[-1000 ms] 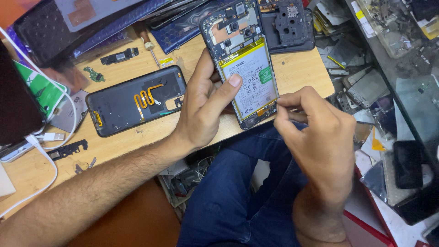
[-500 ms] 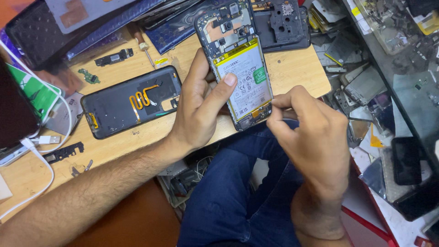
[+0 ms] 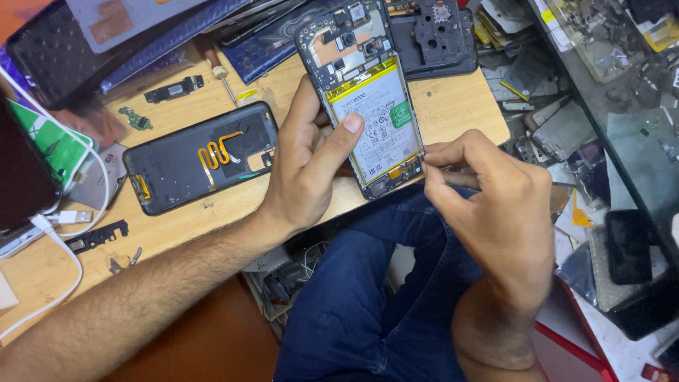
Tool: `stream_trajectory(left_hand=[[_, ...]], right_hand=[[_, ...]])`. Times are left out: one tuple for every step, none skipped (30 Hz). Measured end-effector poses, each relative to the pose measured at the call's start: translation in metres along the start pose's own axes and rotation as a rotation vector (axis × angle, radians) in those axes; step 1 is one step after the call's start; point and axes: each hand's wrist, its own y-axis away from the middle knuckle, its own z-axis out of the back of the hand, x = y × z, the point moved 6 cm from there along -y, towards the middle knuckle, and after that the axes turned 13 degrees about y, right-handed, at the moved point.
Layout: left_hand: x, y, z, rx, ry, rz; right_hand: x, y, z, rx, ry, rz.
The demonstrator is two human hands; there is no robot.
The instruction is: The person disassembles a smartphone using a screwdriver and a prying tool, removes the back cover and battery, and then reassembles the device. They test the phone by turning it on and navigating the interface.
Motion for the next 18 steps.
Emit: stream_trajectory(left_hand=[[0.0,0.0,-0.001,0.002,0.004,0.005],[0.0,0.0,0.0,0.003,0.0,0.008],[0.0,0.0,-0.001,0.004,-0.004,0.011],[0.0,-0.001,-0.001,0.003,-0.014,0.013],[0.0,-0.001,-0.001,0.001,-0.024,0.017],[-0.001,-0.001,-0.002,0.005,-0.021,0.005],[-0.003,-0.001,-0.003,0.01,-0.018,-0.006],[-0.003,0.0,-0.003,0.012,-0.019,-0.01],[-0.004,0.0,-0.004,0.014,-0.02,-0.014],[-0.004,0.0,-0.004,0.013,-0.026,-0.012],[-0.004,0.001,-0.005,0.011,-0.026,-0.009],[-0.005,0.001,-0.005,0.009,-0.027,-0.006],[-0.005,0.002,-0.005,0.005,-0.02,-0.001],[-0.005,0.001,-0.005,0.006,-0.013,0.0],[-0.005,0.001,-0.006,0.006,-0.005,0.001],[-0.005,0.001,-0.006,0.008,0.004,0.0],[-0.005,0.001,-0.007,0.009,0.009,-0.001],[-0.005,0.0,-0.007,0.01,0.014,-0.001]], right_hand=[[0.0,0.0,0.0,0.006,0.001,-0.001],[0.0,0.0,0.0,0.001,0.003,-0.003],[0.001,0.0,-0.001,-0.005,0.006,-0.003],[0.001,0.001,-0.002,-0.012,0.008,-0.004],[0.003,0.001,-0.003,-0.027,0.039,0.004],[0.004,0.002,-0.004,-0.042,0.071,0.012],[0.006,0.002,-0.005,-0.057,0.102,0.018],[0.008,0.003,-0.007,-0.065,0.106,0.029],[0.01,0.004,-0.008,-0.073,0.111,0.039],[0.012,0.004,-0.009,-0.082,0.115,0.051],[0.014,0.005,-0.011,-0.094,0.15,0.061],[0.015,0.005,-0.011,-0.105,0.184,0.071],[0.016,0.005,-0.012,-0.117,0.218,0.08],[0.017,0.005,-0.012,-0.119,0.228,0.095],[0.018,0.004,-0.013,-0.122,0.238,0.111],[0.018,0.004,-0.014,-0.124,0.247,0.125],[0.017,0.003,-0.014,-0.12,0.248,0.123],[0.016,0.003,-0.015,-0.116,0.25,0.121]])
